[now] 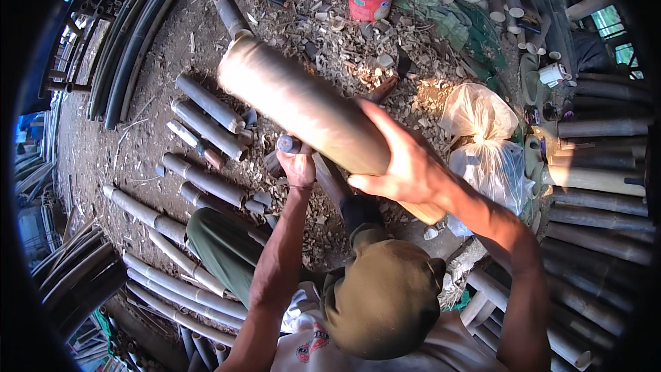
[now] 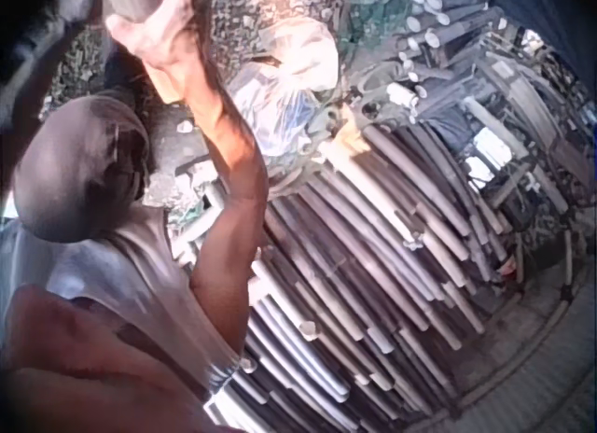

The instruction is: The person shapes bamboo segments by using a chisel and a mallet to hollow out sections and then uses a knife to shave the edges of the holes.

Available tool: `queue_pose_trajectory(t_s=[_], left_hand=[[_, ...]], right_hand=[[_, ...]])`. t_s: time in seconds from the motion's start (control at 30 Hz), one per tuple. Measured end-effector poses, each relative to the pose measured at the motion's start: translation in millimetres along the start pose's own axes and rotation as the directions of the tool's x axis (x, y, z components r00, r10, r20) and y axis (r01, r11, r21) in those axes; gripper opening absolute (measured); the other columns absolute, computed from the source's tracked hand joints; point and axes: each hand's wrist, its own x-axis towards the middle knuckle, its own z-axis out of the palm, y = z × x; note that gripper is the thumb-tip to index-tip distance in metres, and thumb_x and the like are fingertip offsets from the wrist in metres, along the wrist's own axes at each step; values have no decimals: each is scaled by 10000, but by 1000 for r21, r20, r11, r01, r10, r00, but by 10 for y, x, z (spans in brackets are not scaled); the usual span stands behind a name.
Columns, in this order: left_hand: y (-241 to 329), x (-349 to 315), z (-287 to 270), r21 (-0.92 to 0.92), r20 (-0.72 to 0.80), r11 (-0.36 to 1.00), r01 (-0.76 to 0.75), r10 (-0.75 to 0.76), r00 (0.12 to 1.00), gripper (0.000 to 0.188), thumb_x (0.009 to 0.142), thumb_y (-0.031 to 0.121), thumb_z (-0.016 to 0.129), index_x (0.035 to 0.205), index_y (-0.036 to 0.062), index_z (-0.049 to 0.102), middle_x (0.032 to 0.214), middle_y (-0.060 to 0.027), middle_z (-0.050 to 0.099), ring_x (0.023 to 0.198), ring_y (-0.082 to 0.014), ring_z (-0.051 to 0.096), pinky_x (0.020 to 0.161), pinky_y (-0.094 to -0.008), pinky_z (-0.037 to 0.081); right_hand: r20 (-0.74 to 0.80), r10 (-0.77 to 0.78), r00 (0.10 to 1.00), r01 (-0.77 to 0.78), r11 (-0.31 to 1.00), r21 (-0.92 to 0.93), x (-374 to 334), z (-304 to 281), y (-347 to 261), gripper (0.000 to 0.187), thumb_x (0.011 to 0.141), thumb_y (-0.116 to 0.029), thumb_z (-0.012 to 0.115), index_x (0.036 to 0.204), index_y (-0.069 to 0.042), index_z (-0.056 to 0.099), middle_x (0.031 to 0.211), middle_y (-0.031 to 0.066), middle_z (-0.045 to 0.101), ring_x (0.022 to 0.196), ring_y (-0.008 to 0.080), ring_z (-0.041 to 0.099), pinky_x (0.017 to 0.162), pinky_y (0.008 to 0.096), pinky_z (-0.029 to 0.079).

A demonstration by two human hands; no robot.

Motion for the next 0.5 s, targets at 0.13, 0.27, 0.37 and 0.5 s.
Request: queue_pose_trajectory(t_s=[0.13,0.27,0.37,0.5], left_hand=[[27,329,110,33,-77,958,286,-283,956,331,862,147,697,630,112,464,595,59,464,507,-56,387,476,-245,302],[-178,159,-31,97,-122,990,105,-93,988,315,867,173,673,659,95,449,568,32,441,463,-58,362,440,-227,281],[-103,58,-76,84,17,994,74,-76,997,317,851,150,708,634,45,503,598,35,488,558,-47,415,512,-230,339],[132,405,126,-31,-167,971,237,-239,957,390,907,156,613,607,129,365,525,48,344,432,-43,305,417,-229,260]], right_hand=[[-200,159,967,-147,986,75,-598,-253,218,984,686,-276,793,1441,49,252,1357,244,460,1253,329,477,1055,403,372],[-333,364,870,-390,921,-10,-1264,-318,506,1000,689,-296,796,1438,62,240,1348,248,459,1232,326,483,1042,408,375],[-374,427,824,-444,895,44,-1763,-207,926,983,710,-273,772,1446,59,210,1312,227,471,1177,285,502,999,392,405],[-296,618,729,-546,785,294,-1642,-52,749,910,724,-233,724,1455,-8,231,1212,129,519,1007,198,554,870,344,479]])
